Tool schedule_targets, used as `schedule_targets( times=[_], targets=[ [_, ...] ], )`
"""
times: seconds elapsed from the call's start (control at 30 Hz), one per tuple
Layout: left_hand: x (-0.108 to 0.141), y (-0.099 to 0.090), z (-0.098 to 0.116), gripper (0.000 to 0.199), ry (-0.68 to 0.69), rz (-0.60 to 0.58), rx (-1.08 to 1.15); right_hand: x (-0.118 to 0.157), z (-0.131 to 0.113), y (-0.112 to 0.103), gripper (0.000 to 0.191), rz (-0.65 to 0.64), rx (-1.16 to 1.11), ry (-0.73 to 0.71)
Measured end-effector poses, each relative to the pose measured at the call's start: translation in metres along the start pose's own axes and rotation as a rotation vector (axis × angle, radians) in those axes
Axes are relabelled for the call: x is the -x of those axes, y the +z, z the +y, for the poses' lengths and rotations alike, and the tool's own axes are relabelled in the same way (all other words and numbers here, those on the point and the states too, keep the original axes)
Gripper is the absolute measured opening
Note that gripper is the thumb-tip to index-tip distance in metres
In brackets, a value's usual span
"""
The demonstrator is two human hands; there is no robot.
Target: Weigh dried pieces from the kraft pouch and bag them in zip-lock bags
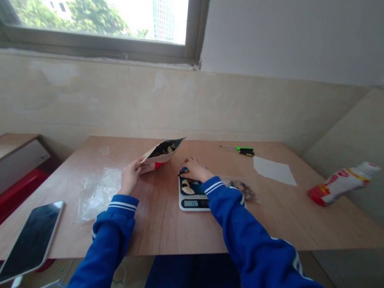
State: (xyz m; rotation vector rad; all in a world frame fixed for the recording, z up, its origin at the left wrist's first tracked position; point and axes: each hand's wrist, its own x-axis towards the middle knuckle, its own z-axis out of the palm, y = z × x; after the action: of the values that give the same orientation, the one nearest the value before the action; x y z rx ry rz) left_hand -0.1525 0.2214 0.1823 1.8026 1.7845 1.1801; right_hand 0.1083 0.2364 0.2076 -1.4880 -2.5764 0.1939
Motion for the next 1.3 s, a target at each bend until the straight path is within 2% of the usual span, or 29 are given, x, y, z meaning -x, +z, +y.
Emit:
schedule_targets(
  times=[0.3,0.5,0.7,0.8,0.9,1.07,1.3],
  targets=[
    [0.0,0.0,-0.002,0.034,0.001,-0.007,0.002,0.001,0.001,-0.002,0.018,0.002,-0.023,-0.003],
    [-0.001,0.001,-0.003,0.035,0.004,-0.002,-0.004,0.007,0.019,-0.011,0.029,0.018,-0.075,0.039],
    [-0.001,0.001,-0.003,0.034,-0.006,-0.007,-0.007,0.026,0.041,-0.014,0.034,-0.038,-0.072,0.086],
    [-0.001,0.0,-0.002,0.033,-0.01,-0.012,-0.005,0.038,0.04,-0.01,0.035,-0.055,-0.069,0.099],
    [0.0,0.0,-0.002,0.034,-0.011,-0.017,-0.001,0.045,0.036,-0.009,0.028,-0.038,-0.083,0.101],
    [0.001,-0.001,-0.001,0.035,-0.014,-0.021,-0.003,0.047,0.035,-0.015,0.018,0.076,-0.14,0.131],
    [0.001,0.0,-0.002,0.035,-0.009,-0.016,-0.005,0.045,0.043,-0.032,0.016,0.455,-0.284,0.243]
  ],
)
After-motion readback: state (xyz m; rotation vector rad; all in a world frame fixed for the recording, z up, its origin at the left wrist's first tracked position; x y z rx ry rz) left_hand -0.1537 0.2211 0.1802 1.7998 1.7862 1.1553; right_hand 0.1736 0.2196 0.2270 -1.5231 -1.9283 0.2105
